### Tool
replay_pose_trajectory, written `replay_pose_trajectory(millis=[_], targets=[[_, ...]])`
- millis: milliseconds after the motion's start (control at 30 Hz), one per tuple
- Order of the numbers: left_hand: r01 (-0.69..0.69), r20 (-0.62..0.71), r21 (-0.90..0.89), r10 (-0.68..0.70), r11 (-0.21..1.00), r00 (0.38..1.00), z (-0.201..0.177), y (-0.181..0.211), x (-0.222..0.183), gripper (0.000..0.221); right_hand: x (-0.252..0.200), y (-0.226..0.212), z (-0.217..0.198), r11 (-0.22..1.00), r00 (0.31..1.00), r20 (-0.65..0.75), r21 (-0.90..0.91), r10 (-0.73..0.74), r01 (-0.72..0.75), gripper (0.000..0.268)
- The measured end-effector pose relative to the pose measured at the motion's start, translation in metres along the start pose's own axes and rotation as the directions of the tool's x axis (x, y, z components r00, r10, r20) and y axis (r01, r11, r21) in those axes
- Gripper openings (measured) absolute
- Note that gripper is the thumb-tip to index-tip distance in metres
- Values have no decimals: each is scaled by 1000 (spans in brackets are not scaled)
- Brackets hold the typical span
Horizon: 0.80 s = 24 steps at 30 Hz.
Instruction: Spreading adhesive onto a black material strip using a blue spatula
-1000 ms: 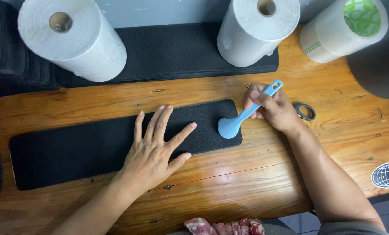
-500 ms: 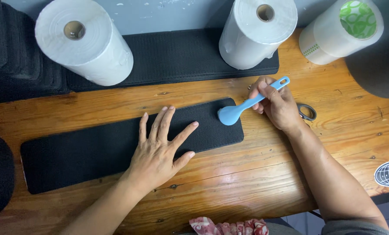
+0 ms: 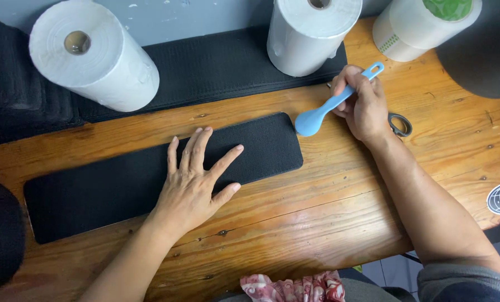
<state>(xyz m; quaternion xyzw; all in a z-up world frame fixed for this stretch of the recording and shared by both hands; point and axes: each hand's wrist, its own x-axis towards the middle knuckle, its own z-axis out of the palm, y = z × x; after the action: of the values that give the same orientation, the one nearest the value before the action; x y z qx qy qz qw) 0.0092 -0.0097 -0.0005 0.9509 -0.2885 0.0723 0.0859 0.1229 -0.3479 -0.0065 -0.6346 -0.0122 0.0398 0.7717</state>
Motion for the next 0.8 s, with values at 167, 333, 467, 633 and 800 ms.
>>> replay_pose_trajectory(millis=[167,333,467,633,800], targets=[[4,12,-2,-4,1000,1000,0,-4,-1,67,-4,9,-4,995,983,169,-80,71,-58,37],[-2,10,-20,2,1000,1000,0,-4,-2,65,-9,8,-10,973,931,317,-198,181,-122,40],[-1,2,-21,1,1000,1000,1,-5,-2,65,-5,9,-8,997,984,169,-57,61,-52,38],[-6,-3,-14,6,1000,1000,2,-5,-3,66,-4,9,-5,997,993,95,-48,65,-61,37],[-5,11,-18,5,1000,1000,1,-5,-3,65,-2,7,-9,996,998,8,-74,57,-56,29]])
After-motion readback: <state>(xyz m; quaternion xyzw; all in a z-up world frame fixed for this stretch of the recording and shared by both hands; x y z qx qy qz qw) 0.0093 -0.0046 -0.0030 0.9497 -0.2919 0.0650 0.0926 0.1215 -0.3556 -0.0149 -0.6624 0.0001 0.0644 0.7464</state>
